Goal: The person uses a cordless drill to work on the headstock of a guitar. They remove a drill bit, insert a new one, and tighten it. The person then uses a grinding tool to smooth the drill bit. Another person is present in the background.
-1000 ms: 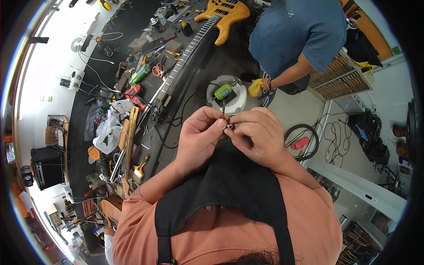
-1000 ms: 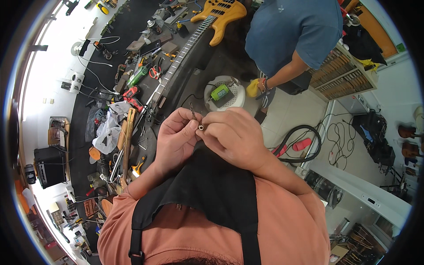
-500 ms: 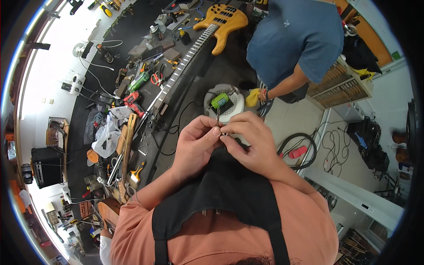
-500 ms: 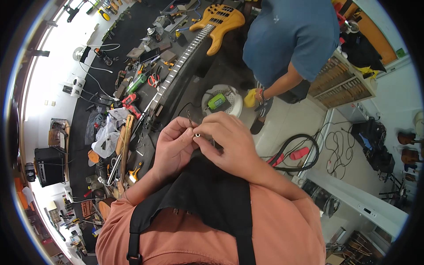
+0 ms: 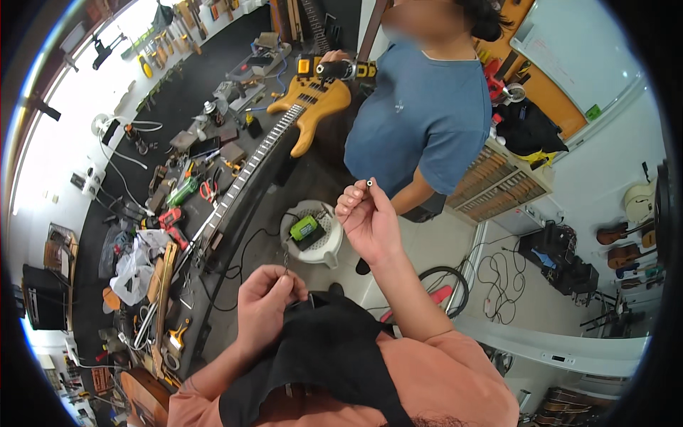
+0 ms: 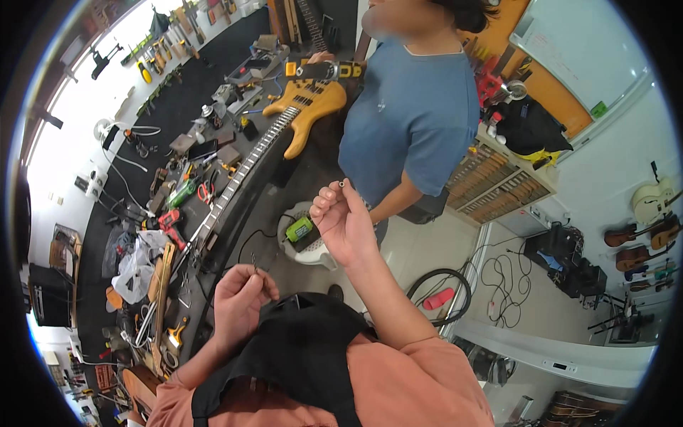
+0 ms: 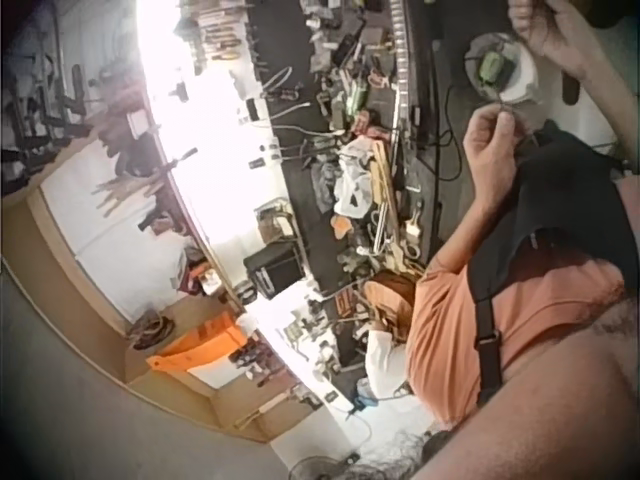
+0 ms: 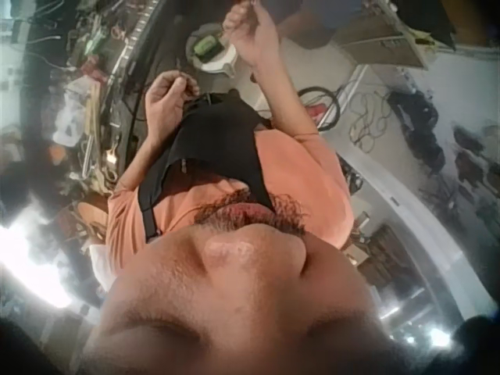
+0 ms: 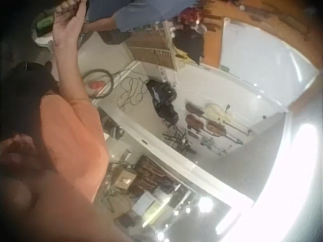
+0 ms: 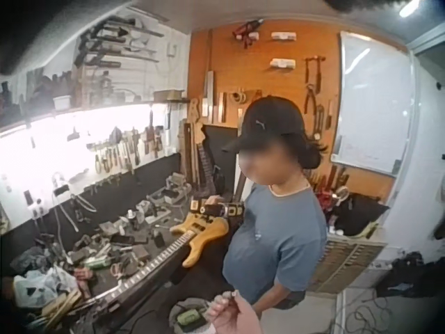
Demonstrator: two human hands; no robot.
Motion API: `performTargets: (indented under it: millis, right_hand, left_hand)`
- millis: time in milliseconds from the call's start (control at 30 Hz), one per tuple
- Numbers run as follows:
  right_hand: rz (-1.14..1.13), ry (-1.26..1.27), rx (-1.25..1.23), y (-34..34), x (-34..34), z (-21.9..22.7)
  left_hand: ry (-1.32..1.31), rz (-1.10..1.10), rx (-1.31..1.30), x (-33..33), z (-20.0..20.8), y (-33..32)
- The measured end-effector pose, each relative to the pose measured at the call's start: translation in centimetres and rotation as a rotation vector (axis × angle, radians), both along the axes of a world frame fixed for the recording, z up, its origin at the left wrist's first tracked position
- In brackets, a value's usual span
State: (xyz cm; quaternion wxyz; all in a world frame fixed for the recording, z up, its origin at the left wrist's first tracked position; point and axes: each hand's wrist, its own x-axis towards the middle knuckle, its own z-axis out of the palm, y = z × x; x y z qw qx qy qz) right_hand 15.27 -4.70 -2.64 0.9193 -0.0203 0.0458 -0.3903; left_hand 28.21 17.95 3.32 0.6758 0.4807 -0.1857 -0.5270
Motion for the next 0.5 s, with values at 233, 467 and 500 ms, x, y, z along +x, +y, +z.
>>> performTargets:
  millis: [233, 467, 500]
  right_hand:
    - [0.01, -0.045, 0.025, -3.4, 1.0, -0.7]
    - [0.033, -0.04, 0.011, -5.1, 2.3, -2.5]
    - [0.034, -0.028, 0.017, -5.2, 2.5, -2.7]
  left_hand:
    - [0.014, 0.062, 0.01, -0.2, -1.4, 0.1]
    - [-0.074, 0.119, 0.077, -0.3, -2.3, 0.5]
    - [-0.065, 0.128, 0.082, -0.2, -2.5, 0.6]
